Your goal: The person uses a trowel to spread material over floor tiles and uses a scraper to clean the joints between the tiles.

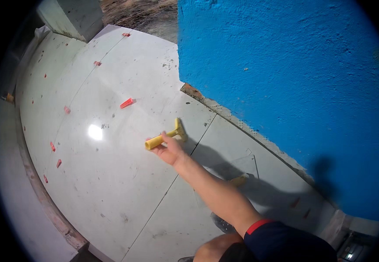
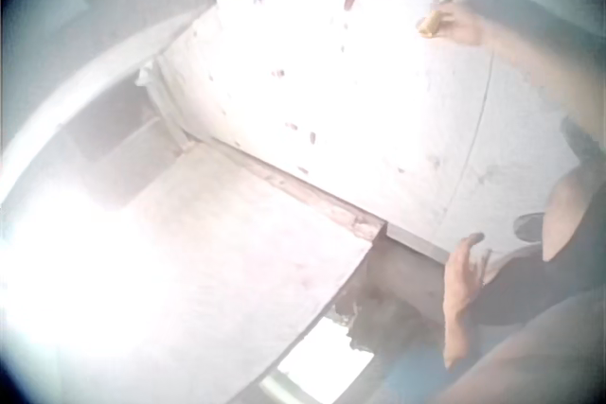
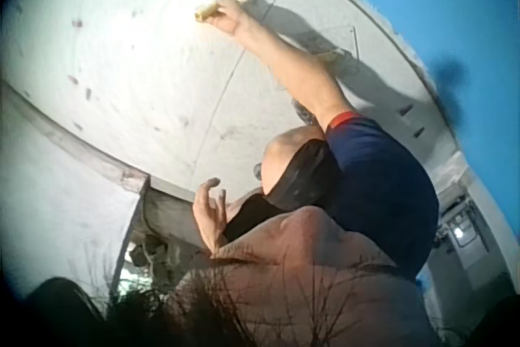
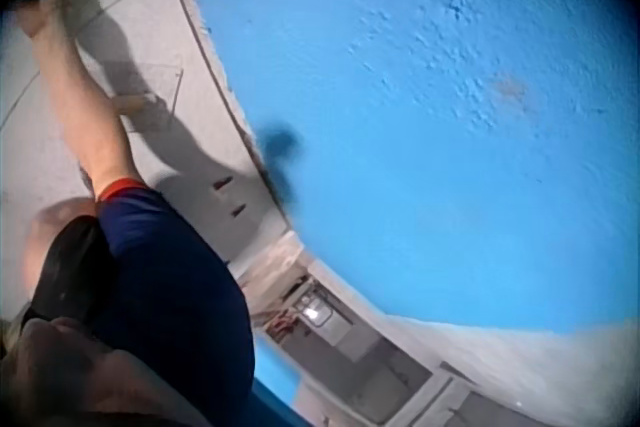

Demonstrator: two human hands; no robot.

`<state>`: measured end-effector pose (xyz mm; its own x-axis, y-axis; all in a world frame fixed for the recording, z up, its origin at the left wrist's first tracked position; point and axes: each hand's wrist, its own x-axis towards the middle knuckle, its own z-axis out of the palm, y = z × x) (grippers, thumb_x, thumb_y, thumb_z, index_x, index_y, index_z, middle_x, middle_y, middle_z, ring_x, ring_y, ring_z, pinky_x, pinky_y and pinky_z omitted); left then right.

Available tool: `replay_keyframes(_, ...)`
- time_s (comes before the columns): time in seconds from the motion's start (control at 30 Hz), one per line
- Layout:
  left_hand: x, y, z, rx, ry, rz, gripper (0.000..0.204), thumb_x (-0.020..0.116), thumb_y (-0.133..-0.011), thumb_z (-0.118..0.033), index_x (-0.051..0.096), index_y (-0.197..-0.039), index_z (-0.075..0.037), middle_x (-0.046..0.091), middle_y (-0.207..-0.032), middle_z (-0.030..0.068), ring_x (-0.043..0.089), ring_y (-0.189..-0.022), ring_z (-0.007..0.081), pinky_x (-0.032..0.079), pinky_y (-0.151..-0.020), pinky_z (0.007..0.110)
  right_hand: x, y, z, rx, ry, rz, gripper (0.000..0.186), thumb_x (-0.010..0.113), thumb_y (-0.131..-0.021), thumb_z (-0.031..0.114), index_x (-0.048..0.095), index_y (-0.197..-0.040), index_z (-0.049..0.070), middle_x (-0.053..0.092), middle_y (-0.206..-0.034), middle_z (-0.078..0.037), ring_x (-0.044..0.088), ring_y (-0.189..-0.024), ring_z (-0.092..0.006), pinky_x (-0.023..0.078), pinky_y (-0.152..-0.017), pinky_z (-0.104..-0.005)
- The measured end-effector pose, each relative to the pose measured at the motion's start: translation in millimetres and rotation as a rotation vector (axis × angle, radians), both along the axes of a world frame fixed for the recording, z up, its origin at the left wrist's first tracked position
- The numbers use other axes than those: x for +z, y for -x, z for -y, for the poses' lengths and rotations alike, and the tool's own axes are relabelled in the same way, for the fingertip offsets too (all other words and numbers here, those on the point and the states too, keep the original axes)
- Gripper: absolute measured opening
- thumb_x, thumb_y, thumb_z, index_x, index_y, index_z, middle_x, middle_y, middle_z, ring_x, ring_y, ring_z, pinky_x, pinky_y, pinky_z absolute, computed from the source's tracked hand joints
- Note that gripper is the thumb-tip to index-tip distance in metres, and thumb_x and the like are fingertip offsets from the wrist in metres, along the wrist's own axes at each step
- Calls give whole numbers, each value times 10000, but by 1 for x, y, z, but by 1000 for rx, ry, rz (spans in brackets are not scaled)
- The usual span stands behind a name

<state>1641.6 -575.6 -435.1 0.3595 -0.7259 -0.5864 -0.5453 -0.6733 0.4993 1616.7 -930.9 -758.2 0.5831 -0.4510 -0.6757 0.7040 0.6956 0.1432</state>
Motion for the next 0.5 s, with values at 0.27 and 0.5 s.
replay_keyframes(0.27,-6,1,5,6,-18,27,247,619,-952,-194,633,-1129,-21,685,-1066,180,651,-997,380,506,-851,426,-7,26,58,-310,28,-83,356,424,-1072,262,424,-1270,-34,529,-1304,-184,544,-1226,-362,481,-1067,-567)
replay_keyframes(0.5,-8,2,13,57,-15,39,275,615,-969,-240,646,-1128,-18,687,-1056,176,656,-979,360,505,-841,408,-23,25,63,-269,97,-18,360,445,-1063,240,439,-1230,-80,544,-1265,-226,609,-1130,-365,568,-993,-455)
